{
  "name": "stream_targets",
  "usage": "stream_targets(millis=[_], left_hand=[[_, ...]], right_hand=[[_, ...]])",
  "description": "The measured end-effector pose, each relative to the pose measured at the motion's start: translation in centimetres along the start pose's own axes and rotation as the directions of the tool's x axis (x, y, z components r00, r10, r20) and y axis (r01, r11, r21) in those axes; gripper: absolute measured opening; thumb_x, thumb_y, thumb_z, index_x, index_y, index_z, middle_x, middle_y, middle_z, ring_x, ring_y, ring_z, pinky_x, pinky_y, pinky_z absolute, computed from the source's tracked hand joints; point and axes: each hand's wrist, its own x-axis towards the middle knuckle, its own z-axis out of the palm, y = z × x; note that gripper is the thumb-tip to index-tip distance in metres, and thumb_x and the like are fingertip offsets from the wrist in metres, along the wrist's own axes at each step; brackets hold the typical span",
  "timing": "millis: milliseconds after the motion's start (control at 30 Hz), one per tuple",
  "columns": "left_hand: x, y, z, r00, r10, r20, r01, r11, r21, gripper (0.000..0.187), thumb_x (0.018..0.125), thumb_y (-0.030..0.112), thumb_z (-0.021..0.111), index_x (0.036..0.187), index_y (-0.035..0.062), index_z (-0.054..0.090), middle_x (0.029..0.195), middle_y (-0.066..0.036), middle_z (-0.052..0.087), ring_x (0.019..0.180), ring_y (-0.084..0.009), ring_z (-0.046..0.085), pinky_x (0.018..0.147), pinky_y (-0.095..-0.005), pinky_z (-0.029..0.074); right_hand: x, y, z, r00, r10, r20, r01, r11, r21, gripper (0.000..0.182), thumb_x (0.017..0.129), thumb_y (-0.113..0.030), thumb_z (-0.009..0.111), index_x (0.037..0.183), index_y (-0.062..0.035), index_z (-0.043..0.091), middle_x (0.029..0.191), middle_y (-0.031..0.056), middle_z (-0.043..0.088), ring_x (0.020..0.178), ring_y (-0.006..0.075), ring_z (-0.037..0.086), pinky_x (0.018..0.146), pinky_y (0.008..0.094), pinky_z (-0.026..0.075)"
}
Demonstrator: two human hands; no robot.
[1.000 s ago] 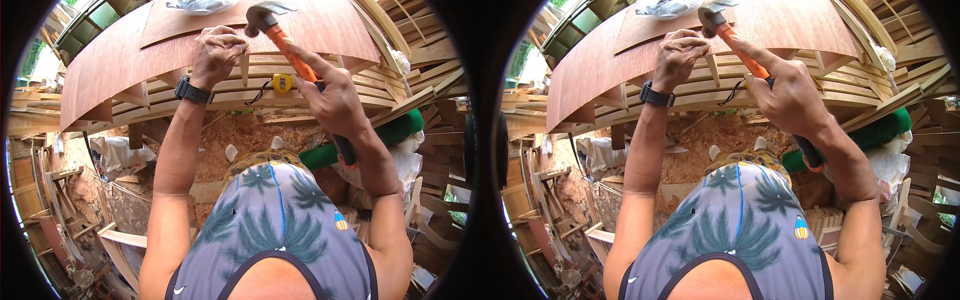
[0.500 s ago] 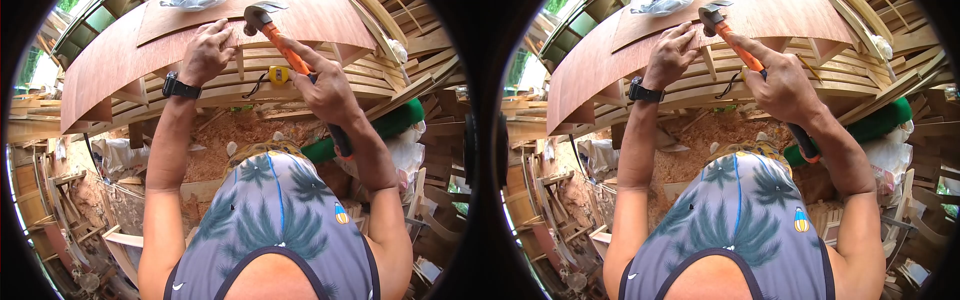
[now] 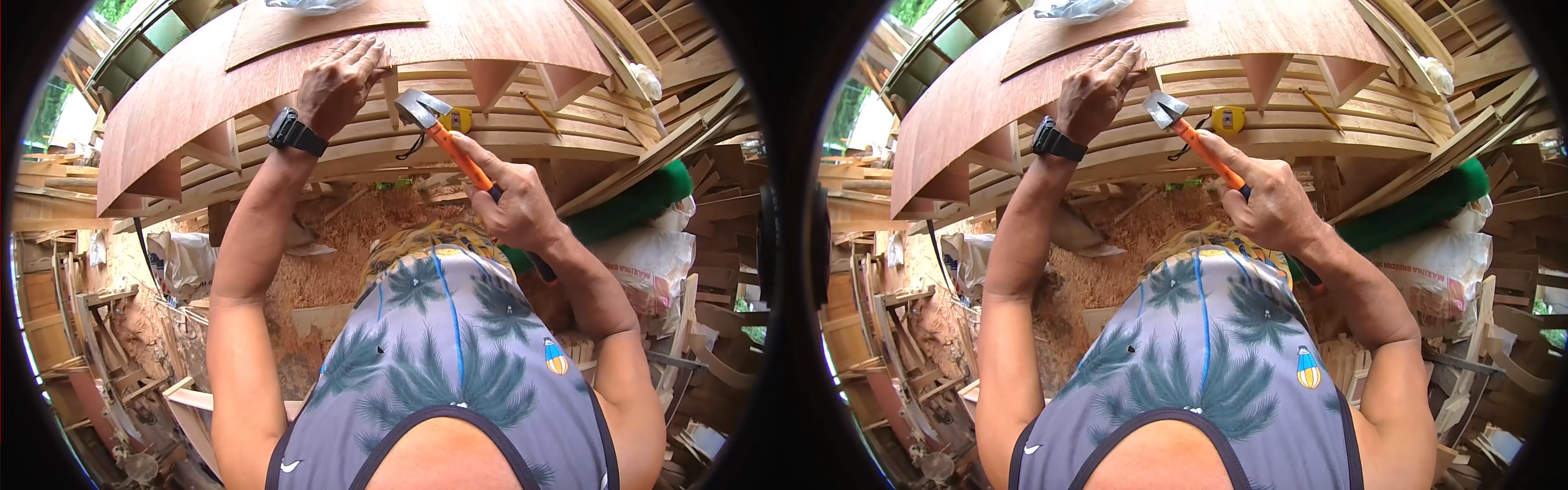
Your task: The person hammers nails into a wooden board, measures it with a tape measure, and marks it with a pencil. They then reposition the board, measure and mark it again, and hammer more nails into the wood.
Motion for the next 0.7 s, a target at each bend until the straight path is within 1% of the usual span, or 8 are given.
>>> stream_targets(millis=[67,200,267,300,400,467,533,700], left_hand=[[0.0,0.0,0.1,1.000,0.004,-0.011,-0.004,1.000,0.019,0.036,0.097,0.023,0.069,0.130,0.0081,0.068,0.130,-0.014,0.069,0.124,-0.0296,0.064,0.097,-0.0395,0.058],[0.0,-0.1,0.2,1.000,0.008,-0.012,-0.008,1.000,0.016,0.035,0.097,0.022,0.068,0.129,0.0084,0.069,0.129,-0.014,0.069,0.123,-0.0291,0.065,0.097,-0.0397,0.058],[-0.1,-0.1,0.1,1.000,0.020,-0.010,-0.020,1.000,0.001,0.034,0.097,0.022,0.068,0.129,0.0083,0.069,0.129,-0.014,0.069,0.123,-0.0293,0.064,0.097,-0.0399,0.058],[-0.1,-0.1,0.0,1.000,0.009,-0.015,-0.009,1.000,-0.013,0.033,0.098,0.022,0.068,0.128,0.0082,0.069,0.129,-0.014,0.069,0.123,-0.0298,0.065,0.096,-0.0403,0.058],[0.1,0.1,-0.1,1.000,0.015,-0.023,-0.016,1.000,-0.024,0.032,0.097,0.023,0.068,0.125,0.0077,0.071,0.128,-0.015,0.069,0.120,-0.0307,0.066,0.094,-0.0403,0.059],[0.0,0.3,-0.3,0.999,-0.034,-0.006,0.034,0.999,-0.030,0.033,0.097,0.024,0.068,0.125,0.0076,0.071,0.128,-0.015,0.069,0.118,-0.0312,0.067,0.092,-0.0402,0.059],[0.1,0.2,-0.3,1.000,-0.029,-0.011,0.029,0.999,-0.039,0.033,0.097,0.025,0.068,0.125,0.0074,0.071,0.129,-0.016,0.068,0.117,-0.0321,0.068,0.091,-0.0406,0.059],[-0.1,-0.1,0.1,0.999,-0.024,-0.034,0.022,0.999,-0.046,0.033,0.098,0.026,0.067,0.127,0.0095,0.071,0.128,-0.015,0.069,0.117,-0.0311,0.068,0.092,-0.0403,0.059]], right_hand=[[0.1,-0.3,-0.2,0.999,0.047,0.012,-0.046,0.999,-0.027,0.067,0.082,0.002,0.058,0.148,-0.0086,0.052,0.085,0.0227,0.069,0.069,0.0334,0.069,0.071,0.0345,0.054],[0.4,1.0,0.8,0.996,-0.070,-0.063,0.064,0.993,-0.095,0.069,0.080,0.002,0.059,0.147,-0.0138,0.055,0.083,0.0193,0.068,0.070,0.0328,0.068,0.072,0.0374,0.055],[0.3,1.9,1.6,0.993,-0.081,0.090,0.106,0.944,-0.311,0.072,0.080,-0.004,0.060,0.148,-0.0281,0.055,0.080,0.0153,0.062,0.075,0.0339,0.067,0.070,0.0470,0.055],[0.4,2.1,2.3,0.991,-0.071,0.114,0.109,0.920,-0.376,0.070,0.082,-0.007,0.063,0.145,-0.0365,0.057,0.080,0.0117,0.059,0.075,0.0322,0.065,0.068,0.0467,0.056],[1.3,3.3,4.3,0.980,-0.097,0.173,0.163,0.889,-0.428,0.066,0.085,-0.009,0.063,0.145,-0.0371,0.057,0.085,0.0130,0.061,0.076,0.0327,0.066,0.070,0.0467,0.056],[1.9,3.7,5.7,0.981,-0.049,0.189,0.130,0.887,-0.443,0.063,0.087,-0.012,0.063,0.144,-0.0364,0.058,0.089,0.0133,0.062,0.079,0.0329,0.067,0.073,0.0473,0.057],[2.5,4.3,7.1,0.994,-0.057,0.091,0.088,0.921,-0.380,0.063,0.087,-0.011,0.061,0.145,-0.0354,0.057,0.092,0.0138,0.063,0.082,0.0338,0.068,0.076,0.0482,0.057],[2.7,3.7,7.3,0.997,0.004,0.072,0.023,0.929,-0.371,0.063,0.086,-0.012,0.061,0.145,-0.0342,0.057,0.094,0.0150,0.064,0.085,0.0354,0.068,0.079,0.0486,0.057]])
